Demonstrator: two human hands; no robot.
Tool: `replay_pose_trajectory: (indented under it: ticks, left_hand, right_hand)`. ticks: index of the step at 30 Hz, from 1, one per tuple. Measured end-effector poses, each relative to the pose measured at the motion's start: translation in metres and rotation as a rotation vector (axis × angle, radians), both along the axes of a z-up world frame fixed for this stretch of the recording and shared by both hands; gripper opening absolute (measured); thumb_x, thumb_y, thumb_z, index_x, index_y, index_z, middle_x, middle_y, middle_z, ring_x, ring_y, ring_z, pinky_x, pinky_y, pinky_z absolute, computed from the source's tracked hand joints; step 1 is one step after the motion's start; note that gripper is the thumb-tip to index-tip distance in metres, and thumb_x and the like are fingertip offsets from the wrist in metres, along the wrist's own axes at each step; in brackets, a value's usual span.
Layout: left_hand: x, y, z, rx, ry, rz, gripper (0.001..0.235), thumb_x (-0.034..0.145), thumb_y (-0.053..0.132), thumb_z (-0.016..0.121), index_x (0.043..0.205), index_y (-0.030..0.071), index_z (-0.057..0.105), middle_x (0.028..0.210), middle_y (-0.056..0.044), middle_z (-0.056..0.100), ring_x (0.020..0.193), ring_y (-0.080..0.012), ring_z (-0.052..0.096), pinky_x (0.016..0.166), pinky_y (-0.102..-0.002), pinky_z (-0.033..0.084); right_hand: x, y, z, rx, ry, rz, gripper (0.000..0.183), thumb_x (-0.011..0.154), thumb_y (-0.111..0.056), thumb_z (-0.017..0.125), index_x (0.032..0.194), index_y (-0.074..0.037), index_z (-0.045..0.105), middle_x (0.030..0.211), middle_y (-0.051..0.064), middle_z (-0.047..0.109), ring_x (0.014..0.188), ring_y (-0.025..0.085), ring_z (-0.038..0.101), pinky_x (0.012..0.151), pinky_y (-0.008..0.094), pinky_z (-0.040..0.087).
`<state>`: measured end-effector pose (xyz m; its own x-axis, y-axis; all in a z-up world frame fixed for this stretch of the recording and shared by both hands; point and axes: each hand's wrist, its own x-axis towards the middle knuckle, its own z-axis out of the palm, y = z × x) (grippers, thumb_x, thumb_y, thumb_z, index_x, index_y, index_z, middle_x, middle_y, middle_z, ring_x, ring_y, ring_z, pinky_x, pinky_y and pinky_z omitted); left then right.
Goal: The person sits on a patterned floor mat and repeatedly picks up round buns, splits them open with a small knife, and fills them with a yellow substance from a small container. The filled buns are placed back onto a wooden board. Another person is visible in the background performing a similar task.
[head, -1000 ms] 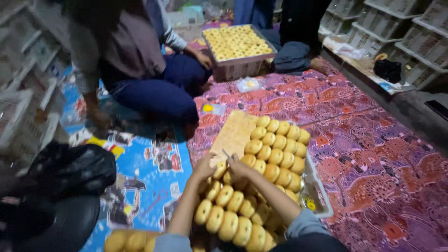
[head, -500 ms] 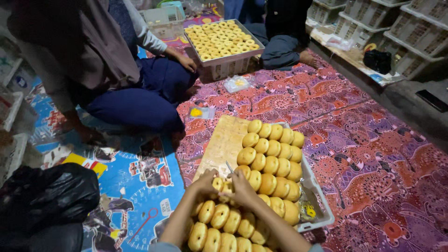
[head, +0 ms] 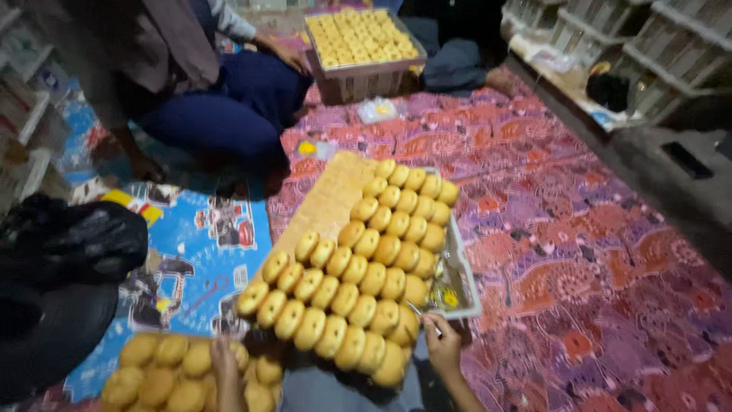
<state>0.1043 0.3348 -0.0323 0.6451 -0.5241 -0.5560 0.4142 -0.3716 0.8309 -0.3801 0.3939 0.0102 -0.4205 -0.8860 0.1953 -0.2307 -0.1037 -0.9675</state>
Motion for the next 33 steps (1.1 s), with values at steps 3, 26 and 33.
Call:
replay_pose_trajectory:
  ticks: [3, 26, 33]
  left_hand:
    - [-0.021, 0.000, 0.009, -0.140, 0.133, 0.035, 0.018, 0.101, 0.022, 0.066, 0.109, 0.006, 0.070, 0.092, -0.007, 0.072, 0.072, -0.0182, 0.064, 0.061, -0.031, 0.049]
    - [-0.111, 0.081, -0.054, -0.240, 0.300, -0.264, 0.034, 0.101, 0.026, 0.054, 0.131, 0.012, 0.061, 0.118, -0.008, 0.071, 0.092, -0.0276, 0.075, 0.077, -0.041, 0.063]
    - [-0.031, 0.116, -0.095, 0.539, -1.010, -0.450, 0.039, 0.097, 0.039, 0.062, 0.127, 0.015, 0.069, 0.128, -0.016, 0.068, 0.116, -0.0389, 0.064, 0.101, -0.058, 0.051]
  right_hand:
    - [-0.035, 0.060, -0.015, 0.187, -0.107, 0.031, 0.019, 0.101, -0.017, 0.062, 0.102, -0.005, 0.076, 0.064, -0.003, 0.053, 0.053, 0.006, 0.044, 0.047, 0.025, 0.035]
    - [-0.030, 0.089, 0.017, 0.166, -0.313, 0.206, 0.030, 0.109, -0.026, 0.054, 0.093, -0.006, 0.068, 0.070, -0.005, 0.054, 0.058, 0.005, 0.044, 0.051, 0.022, 0.033]
    - [0.032, 0.073, 0.041, 0.458, -0.373, 0.520, 0.010, 0.097, -0.019, 0.057, 0.101, -0.011, 0.061, 0.068, 0.000, 0.059, 0.049, 0.007, 0.041, 0.042, 0.024, 0.028]
